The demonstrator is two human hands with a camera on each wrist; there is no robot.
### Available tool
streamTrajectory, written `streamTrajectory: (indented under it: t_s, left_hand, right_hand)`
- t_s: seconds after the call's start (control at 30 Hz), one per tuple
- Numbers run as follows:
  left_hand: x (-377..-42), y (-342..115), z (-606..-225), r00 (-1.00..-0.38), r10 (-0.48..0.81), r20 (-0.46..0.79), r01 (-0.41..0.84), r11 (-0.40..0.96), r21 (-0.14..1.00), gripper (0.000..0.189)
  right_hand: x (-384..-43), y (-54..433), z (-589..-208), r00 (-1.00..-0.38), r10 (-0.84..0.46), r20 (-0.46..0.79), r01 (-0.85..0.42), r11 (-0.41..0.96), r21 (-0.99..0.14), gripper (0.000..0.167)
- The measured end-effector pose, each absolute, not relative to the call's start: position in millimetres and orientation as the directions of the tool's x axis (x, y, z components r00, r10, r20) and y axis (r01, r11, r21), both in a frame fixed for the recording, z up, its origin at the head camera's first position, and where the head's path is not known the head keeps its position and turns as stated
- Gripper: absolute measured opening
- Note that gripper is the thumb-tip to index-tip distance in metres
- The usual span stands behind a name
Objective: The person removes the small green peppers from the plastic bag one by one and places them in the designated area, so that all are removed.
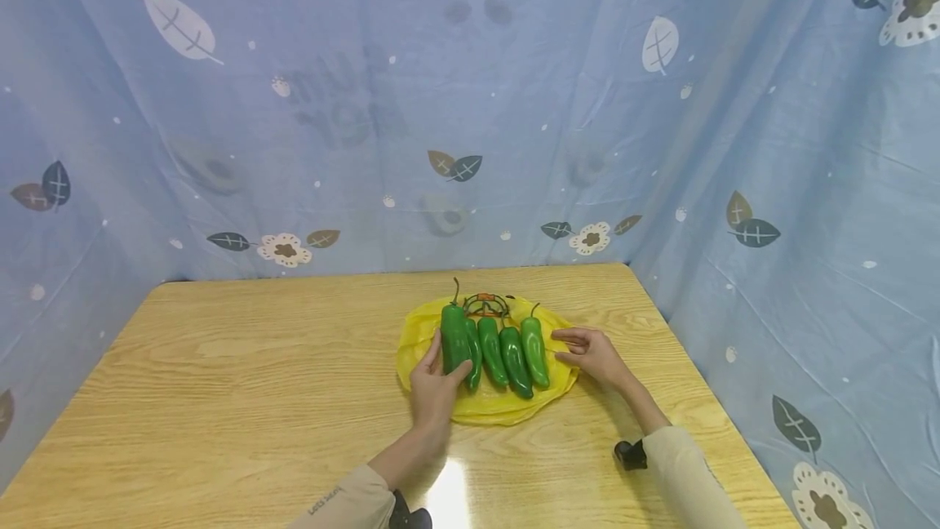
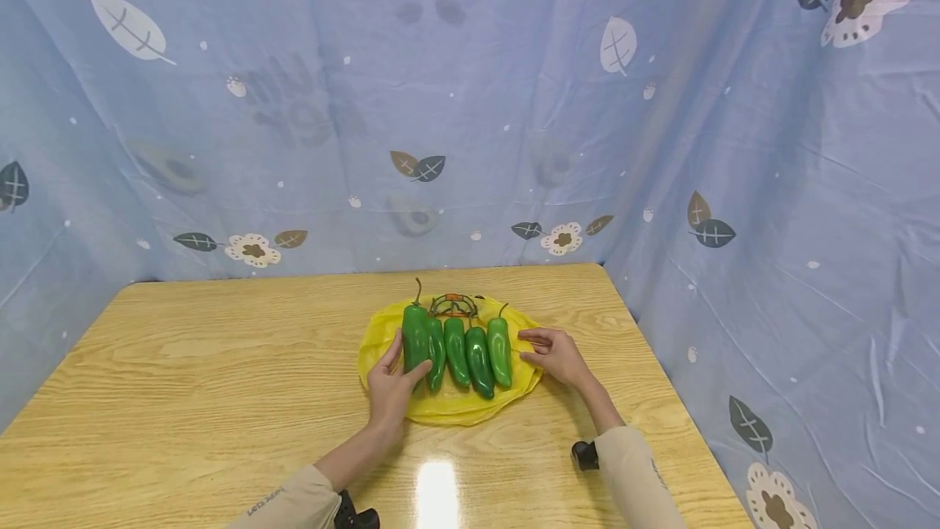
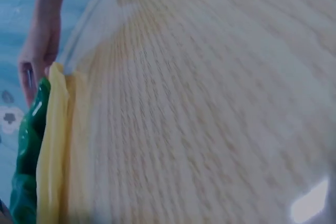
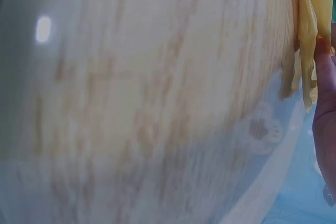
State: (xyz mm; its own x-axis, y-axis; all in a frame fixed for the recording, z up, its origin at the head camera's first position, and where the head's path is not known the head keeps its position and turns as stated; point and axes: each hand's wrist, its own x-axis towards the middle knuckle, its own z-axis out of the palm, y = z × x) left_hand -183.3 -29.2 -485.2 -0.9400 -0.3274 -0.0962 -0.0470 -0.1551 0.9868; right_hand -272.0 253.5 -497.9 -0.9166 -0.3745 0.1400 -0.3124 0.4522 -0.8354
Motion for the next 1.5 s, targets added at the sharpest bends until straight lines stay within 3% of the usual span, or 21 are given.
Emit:
streamTrajectory:
  t_s: [0.27,0.43,0.83,1.5]
  left_hand:
    - [-181,-32,-476,-0.950,-0.305,-0.072,-0.002,-0.224,0.975,0.062]
    - [-184,-39,-470,-0.938,-0.346,-0.018,0.053,-0.195,0.979,0.057]
    - [-186,-51,-459,-0.947,-0.320,-0.016,0.079,-0.281,0.957,0.061]
    - [-179,-84,-451,-0.908,-0.419,0.025,0.116,-0.194,0.974,0.060]
  right_hand:
    - [-270,254,-498,-0.916,-0.381,0.127,-0.305,0.452,-0.838,0.038]
    - [-269,255,-501,-0.919,-0.378,0.111,-0.285,0.445,-0.849,0.039]
    - [-270,255,-501,-0.918,-0.383,0.103,-0.273,0.420,-0.865,0.040]
    - [-269,256,-501,-0.919,-0.379,0.107,-0.274,0.419,-0.866,0.039]
